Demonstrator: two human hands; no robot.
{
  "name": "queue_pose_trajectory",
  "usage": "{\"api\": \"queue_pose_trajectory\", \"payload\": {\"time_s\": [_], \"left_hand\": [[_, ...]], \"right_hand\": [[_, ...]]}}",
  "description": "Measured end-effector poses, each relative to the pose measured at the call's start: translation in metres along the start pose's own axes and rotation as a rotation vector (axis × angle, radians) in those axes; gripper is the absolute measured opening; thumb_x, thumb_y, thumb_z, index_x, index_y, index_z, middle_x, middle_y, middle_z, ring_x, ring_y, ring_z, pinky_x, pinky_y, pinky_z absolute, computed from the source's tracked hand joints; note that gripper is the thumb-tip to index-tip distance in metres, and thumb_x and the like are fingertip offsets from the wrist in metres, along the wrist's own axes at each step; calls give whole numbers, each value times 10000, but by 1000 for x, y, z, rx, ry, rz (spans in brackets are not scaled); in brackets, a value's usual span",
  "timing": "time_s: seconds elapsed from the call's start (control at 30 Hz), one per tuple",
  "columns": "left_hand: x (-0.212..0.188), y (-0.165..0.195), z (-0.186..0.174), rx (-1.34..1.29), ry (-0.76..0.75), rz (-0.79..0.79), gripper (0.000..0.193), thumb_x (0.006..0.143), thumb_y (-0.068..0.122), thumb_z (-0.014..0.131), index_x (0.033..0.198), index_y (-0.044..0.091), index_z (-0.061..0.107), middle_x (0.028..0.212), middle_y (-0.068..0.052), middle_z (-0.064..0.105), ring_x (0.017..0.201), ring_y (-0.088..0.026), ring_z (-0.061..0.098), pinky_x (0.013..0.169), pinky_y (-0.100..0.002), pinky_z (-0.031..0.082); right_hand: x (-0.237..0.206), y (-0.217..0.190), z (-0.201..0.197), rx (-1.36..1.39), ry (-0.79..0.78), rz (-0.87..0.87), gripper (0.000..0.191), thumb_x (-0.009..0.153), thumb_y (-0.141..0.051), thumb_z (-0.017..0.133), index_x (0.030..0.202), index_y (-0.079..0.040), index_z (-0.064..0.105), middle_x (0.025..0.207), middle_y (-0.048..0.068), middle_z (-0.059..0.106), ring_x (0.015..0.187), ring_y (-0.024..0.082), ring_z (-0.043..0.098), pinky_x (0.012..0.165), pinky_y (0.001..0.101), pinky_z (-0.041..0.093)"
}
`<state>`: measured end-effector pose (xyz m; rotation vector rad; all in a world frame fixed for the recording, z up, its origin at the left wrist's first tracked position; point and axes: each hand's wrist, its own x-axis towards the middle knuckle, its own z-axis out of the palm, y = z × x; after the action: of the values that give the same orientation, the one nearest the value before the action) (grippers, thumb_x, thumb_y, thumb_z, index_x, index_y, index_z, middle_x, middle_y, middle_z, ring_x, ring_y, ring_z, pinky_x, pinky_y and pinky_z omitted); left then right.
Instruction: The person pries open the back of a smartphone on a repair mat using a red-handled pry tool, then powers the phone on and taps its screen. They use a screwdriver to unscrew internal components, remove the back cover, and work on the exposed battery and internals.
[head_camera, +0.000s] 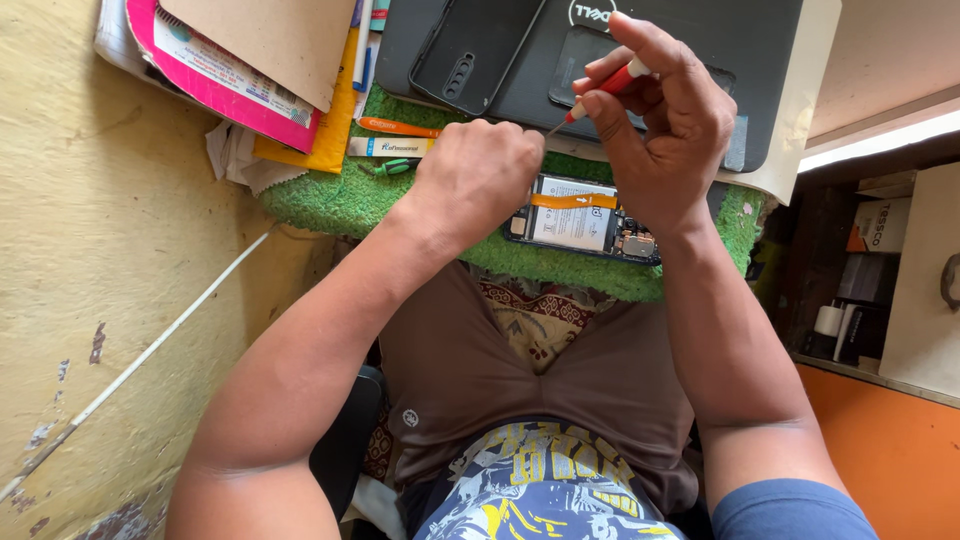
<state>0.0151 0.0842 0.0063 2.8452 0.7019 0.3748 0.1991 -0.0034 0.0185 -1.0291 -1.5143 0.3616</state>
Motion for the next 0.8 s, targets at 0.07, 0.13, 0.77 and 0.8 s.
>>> {"api": "queue_pose_trajectory", "payload": {"time_s": [0.07,0.13,0.77,0.8], "left_hand": [[1,-1,3,8,-24,11,64,884,61,620,843,49,667,800,-151,722,729,-325,741,624,-435,602],[0,-3,5,-4,-34,21,34,885,63,635,866,37,646,814,-155,716,732,-328,739,622,-432,602],[-54,1,-6,-187,271,-43,91,858,13,694,834,32,608,802,-128,627,750,-322,668,692,-433,561],[-56,3,-7,-204,277,-51,81,863,11,694,841,31,619,806,-126,626,752,-321,664,695,-433,557]], "right_hand": [[0,0,0,-7,2,1,390,1153,88,730,1477,-14,539,1159,133,693,1049,159,738,939,303,678],[-1,0,-1,-1,5,10,389,1155,89,729,1478,-15,539,1157,131,691,1045,155,737,938,301,677],[4,-17,8,6,-271,71,476,1044,14,774,1473,-56,581,1124,91,677,934,106,724,837,232,653],[4,-17,9,-2,-264,60,473,1052,16,772,1478,-58,579,1114,91,678,950,112,727,847,235,658]]}}
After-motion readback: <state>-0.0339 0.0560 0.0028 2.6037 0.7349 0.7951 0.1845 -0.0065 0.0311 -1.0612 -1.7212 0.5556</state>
